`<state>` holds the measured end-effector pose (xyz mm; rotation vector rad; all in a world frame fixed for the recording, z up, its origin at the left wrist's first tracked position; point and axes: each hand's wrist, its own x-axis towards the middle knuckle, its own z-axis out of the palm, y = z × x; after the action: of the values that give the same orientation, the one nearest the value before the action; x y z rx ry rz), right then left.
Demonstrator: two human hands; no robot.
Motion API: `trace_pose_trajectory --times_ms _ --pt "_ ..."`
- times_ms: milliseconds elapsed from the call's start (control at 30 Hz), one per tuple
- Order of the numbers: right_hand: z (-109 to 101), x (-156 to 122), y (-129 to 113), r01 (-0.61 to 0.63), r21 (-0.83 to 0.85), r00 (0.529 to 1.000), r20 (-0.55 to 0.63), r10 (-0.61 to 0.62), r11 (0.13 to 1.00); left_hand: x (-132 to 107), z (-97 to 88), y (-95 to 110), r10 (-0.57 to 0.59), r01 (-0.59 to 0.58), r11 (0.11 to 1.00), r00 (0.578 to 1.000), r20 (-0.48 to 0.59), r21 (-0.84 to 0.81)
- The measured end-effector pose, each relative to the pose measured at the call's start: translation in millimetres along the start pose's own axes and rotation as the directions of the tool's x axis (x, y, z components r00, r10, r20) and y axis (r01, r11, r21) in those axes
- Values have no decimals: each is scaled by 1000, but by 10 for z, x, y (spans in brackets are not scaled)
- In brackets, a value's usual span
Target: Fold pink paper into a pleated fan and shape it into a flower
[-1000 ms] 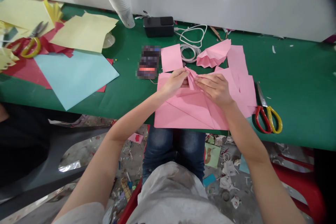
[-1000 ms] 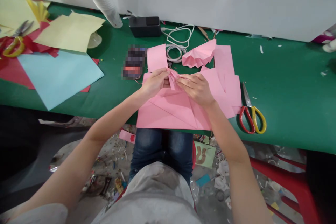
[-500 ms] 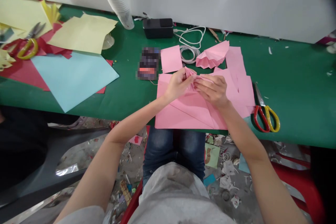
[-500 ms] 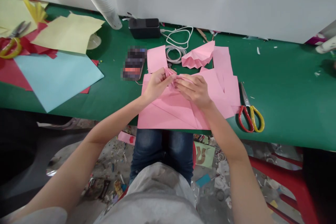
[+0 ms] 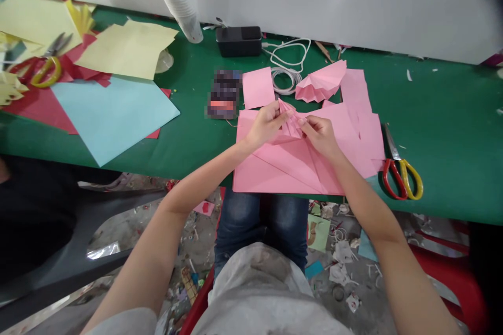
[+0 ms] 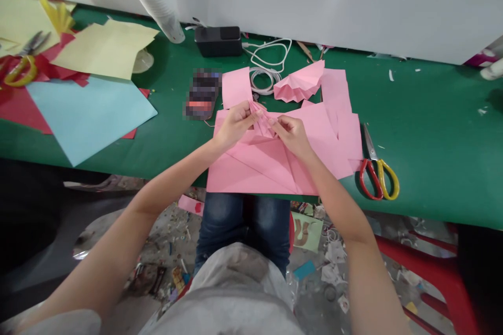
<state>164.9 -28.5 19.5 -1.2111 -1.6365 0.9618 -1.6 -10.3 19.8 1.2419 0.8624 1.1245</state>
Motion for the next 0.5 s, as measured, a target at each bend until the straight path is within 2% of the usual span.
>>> trace_pose_trajectory --times_ms 167,500 --pt "-33 -4 -59 -81 -2 996 36 81 997 13 -5 -30 -10 11 998 1000 16 -58" --pt "-14 -17 -59 -96 -42 995 29 97 994 16 -22 -70 -35 35 999 999 14 -5"
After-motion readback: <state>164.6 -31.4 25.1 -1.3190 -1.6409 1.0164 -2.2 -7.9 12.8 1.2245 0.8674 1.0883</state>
